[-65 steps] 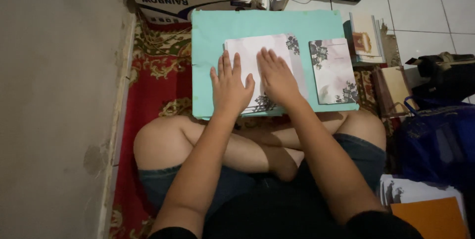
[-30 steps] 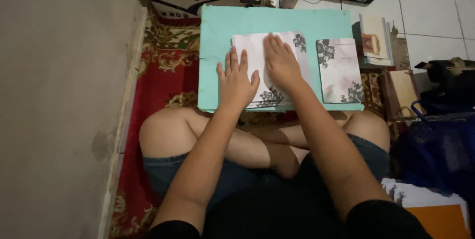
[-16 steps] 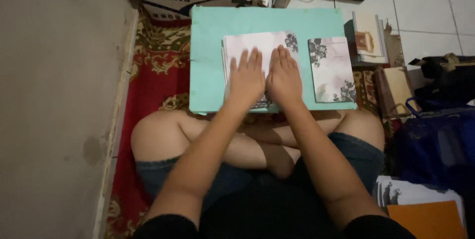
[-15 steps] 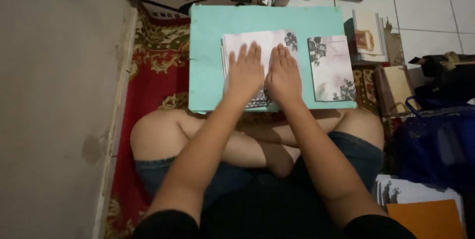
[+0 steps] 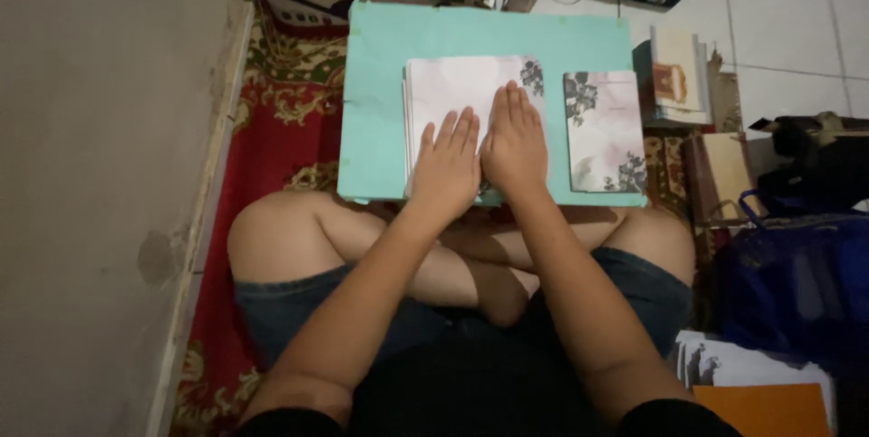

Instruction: The person sits on the floor and folds sheets of patterned paper in half using both hands. They repeatedly smooth the crease with their palms and then place the folded sheet onto a growing stack on the right side of a light blue board.

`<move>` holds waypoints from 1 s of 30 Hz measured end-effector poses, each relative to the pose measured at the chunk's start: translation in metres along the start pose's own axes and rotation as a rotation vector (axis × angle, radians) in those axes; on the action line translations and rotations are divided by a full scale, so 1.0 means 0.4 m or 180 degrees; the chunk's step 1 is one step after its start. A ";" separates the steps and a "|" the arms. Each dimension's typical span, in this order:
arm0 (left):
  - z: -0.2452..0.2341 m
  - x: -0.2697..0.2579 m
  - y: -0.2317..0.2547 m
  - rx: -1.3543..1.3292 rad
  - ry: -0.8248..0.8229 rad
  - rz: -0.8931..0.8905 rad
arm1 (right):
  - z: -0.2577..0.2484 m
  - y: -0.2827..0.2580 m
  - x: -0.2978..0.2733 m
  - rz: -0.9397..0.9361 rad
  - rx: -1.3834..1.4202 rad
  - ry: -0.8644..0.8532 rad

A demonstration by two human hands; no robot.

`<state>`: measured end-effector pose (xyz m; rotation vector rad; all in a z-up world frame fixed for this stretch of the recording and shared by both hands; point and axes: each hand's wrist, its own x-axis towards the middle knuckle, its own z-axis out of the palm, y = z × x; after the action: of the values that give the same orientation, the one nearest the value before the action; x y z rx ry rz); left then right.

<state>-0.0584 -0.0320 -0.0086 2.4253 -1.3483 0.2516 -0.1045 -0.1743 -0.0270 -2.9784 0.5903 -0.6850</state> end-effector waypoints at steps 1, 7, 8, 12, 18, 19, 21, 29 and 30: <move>0.011 0.010 -0.009 -0.0001 -0.0026 -0.0009 | -0.001 -0.001 -0.001 0.0006 0.0013 -0.0024; 0.031 0.199 -0.064 -0.0031 -0.0196 -0.0142 | -0.035 -0.009 0.010 0.0054 0.0075 -0.0158; 0.027 0.240 -0.071 0.0059 -0.0648 -0.0347 | -0.049 -0.014 0.015 0.0186 0.0254 -0.0477; -0.022 0.269 -0.065 0.0186 -0.1116 -0.0529 | -0.063 -0.021 0.012 0.0284 0.0497 -0.0660; -0.097 0.053 0.014 -0.0122 -0.0538 -0.0111 | 0.002 0.003 0.003 0.0094 0.0211 -0.0061; -0.081 0.049 0.007 -0.0109 -0.0546 -0.0125 | -0.006 0.000 0.004 0.0088 0.0230 -0.0066; -0.052 0.032 -0.002 -0.0031 -0.0387 0.0021 | -0.024 -0.010 -0.003 0.0076 0.0180 -0.0054; 0.005 0.250 -0.063 0.0016 -0.0690 -0.0293 | -0.016 -0.010 0.001 0.0140 0.0150 0.0016; -0.005 0.253 -0.058 0.0082 -0.0625 -0.0275 | -0.018 -0.011 0.003 0.0148 0.0160 0.0017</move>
<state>0.0147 -0.0994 0.0206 2.5784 -1.3215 0.0087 -0.1049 -0.1702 -0.0194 -2.9078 0.6308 -0.6941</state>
